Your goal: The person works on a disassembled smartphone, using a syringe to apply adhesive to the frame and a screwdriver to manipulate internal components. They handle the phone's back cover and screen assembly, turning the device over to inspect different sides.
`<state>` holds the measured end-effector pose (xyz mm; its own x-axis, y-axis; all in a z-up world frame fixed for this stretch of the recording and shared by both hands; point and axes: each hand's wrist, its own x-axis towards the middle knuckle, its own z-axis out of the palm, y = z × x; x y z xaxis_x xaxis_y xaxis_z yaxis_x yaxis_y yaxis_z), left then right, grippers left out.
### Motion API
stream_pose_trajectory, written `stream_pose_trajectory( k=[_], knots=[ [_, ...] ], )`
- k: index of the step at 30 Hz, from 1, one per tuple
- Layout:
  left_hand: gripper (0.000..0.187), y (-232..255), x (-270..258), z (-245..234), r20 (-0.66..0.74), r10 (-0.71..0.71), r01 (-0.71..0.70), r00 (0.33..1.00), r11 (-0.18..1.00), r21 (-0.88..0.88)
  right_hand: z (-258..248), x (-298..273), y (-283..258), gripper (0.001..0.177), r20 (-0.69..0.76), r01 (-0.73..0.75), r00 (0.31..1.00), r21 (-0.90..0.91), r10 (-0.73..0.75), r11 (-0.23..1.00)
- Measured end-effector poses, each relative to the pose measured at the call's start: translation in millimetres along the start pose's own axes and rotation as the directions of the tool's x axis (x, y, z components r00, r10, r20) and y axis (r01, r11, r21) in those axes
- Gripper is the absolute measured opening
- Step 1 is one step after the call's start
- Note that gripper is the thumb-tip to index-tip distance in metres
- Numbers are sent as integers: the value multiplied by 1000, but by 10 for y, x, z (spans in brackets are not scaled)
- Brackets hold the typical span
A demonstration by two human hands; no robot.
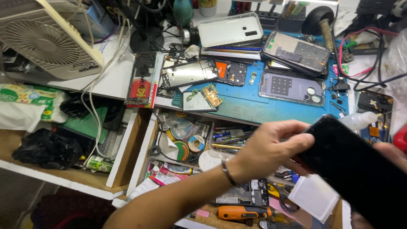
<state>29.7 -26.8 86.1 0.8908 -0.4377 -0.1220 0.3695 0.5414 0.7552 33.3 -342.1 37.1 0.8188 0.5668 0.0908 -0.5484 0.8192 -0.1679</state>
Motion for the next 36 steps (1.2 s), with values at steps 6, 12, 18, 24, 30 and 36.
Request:
stream_pose_trajectory(
  k=[6, 12, 18, 24, 30, 36],
  knots=[
    [36, 1141, -715, -715, -109, 1, 57, 994, 851, 523, 566, 658, 1526, 75, 16, -178, 983, -195, 185, 965],
    [66, 2378, -1826, -3168, -75, 933, 191, 351, 7, 982, 222, 824, 1660, 83, -99, -30, 995, -287, 2, 958],
    [105, 3526, -2495, -3767, -55, 896, 663, 441, -284, 693, 73, 928, 1568, 76, -104, 43, 991, -336, -82, 941],
    [63, 3602, -2195, -3978, 78, 825, 596, 560, -466, 654, -48, 934, 1449, 79, -110, 34, 991, -347, -77, 937],
    [68, 3303, -1969, -3901, 159, 937, 725, 310, -341, 598, -38, 935, 1435, 78, -127, 6, 991, -330, -51, 944],
    [63, 3185, -1966, -3601, 157, 923, 633, 352, -358, 686, -17, 935, 1425, 79, -106, -9, 994, -331, -28, 943]
  ],
)
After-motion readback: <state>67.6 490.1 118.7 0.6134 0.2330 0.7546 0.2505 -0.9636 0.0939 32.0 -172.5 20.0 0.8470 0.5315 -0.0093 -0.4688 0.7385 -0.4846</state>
